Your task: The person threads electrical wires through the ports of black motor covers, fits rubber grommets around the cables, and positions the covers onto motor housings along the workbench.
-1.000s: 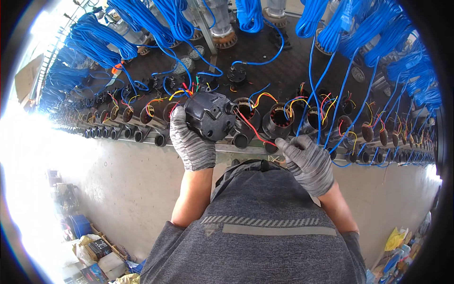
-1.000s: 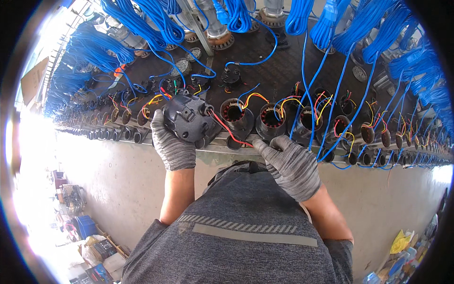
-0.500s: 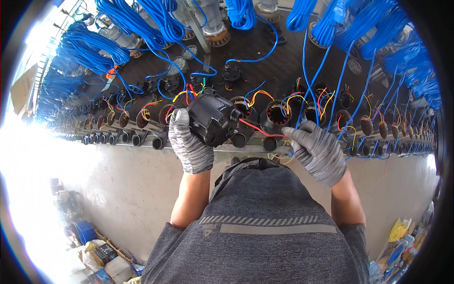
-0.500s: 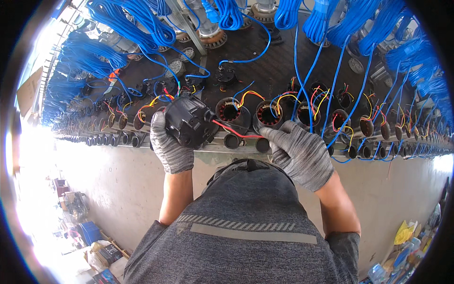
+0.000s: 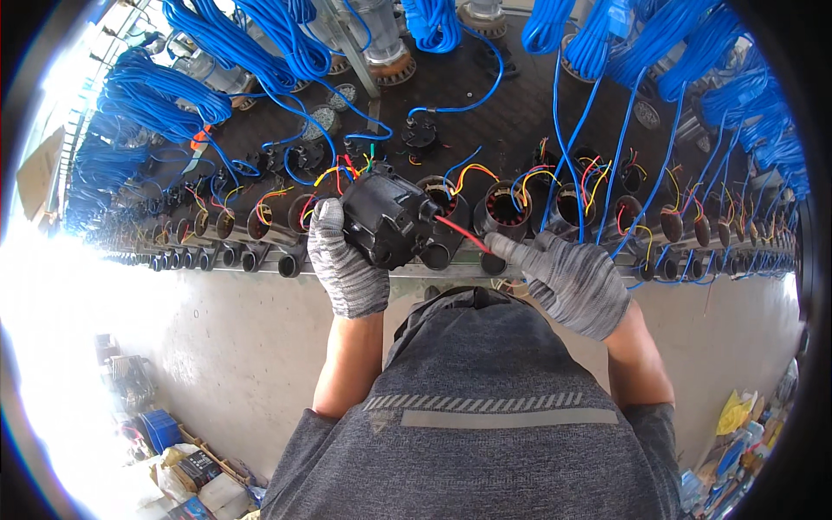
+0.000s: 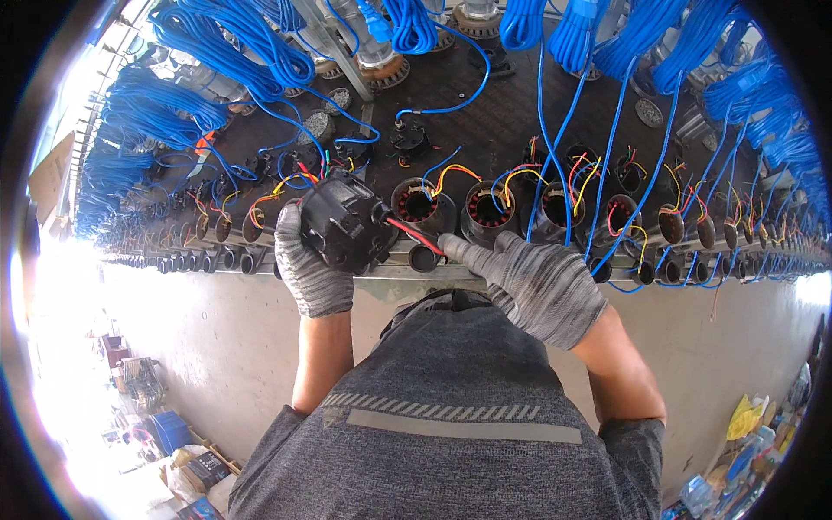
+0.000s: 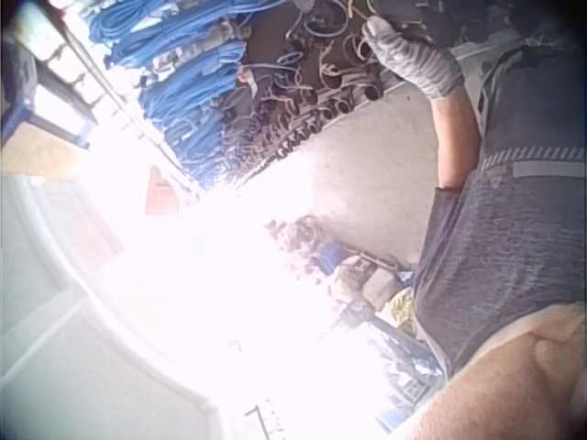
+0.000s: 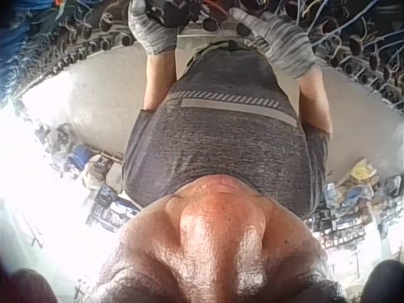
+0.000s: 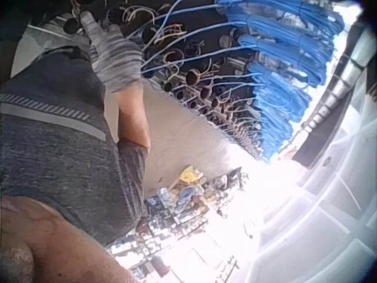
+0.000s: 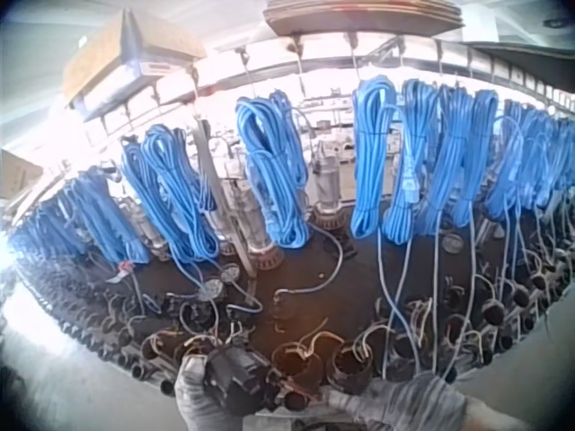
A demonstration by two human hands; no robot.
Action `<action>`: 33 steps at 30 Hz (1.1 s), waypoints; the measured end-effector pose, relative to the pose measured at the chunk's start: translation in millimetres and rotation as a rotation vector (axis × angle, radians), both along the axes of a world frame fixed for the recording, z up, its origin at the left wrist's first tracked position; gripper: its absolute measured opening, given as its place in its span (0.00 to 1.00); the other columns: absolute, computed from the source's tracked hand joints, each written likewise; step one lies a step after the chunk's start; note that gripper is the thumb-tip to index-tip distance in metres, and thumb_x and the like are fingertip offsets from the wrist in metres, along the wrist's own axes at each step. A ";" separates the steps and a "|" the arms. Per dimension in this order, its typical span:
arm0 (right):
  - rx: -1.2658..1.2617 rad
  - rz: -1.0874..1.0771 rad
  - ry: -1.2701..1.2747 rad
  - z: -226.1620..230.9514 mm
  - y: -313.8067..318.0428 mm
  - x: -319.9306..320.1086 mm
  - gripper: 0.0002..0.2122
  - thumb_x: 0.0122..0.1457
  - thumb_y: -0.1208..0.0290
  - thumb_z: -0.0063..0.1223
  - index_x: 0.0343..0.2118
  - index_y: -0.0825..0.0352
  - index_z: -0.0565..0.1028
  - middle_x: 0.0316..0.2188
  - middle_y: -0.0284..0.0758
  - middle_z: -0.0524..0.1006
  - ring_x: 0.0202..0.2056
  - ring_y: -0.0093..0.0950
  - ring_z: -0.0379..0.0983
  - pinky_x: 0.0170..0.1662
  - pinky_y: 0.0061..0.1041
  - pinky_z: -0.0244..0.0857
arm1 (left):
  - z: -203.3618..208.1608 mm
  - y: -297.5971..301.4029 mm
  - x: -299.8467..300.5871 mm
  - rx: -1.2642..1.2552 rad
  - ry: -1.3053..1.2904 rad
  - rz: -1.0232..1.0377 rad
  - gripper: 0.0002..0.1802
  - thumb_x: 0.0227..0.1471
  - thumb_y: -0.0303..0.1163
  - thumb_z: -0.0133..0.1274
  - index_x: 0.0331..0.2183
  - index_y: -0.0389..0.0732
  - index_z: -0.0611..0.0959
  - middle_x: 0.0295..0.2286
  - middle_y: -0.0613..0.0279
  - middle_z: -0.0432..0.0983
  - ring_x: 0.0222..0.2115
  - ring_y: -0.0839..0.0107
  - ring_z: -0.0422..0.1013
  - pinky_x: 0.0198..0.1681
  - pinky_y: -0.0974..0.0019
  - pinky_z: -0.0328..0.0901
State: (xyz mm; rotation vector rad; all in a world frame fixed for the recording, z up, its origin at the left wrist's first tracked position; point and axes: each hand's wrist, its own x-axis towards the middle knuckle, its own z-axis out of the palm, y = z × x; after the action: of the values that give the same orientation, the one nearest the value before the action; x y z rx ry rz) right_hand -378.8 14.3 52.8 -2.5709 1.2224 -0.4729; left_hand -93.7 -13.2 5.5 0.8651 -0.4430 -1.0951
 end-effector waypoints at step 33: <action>-0.029 -0.112 -0.185 -15.0 6.5 36.6 0.16 0.61 0.69 0.55 0.52 0.63 0.76 0.27 0.42 0.80 0.27 0.42 0.77 0.30 0.38 0.70 | 6.5 20.1 -12.5 -0.034 -0.254 0.101 0.19 0.59 0.41 0.54 0.44 0.36 0.79 0.40 0.58 0.78 0.40 0.67 0.75 0.47 0.62 0.70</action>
State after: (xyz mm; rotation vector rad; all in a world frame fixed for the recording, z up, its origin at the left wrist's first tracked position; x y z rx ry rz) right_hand -342.2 20.8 37.8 -2.4268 1.3061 -0.7391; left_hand -106.2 6.9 11.9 0.9903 -0.6201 -0.8860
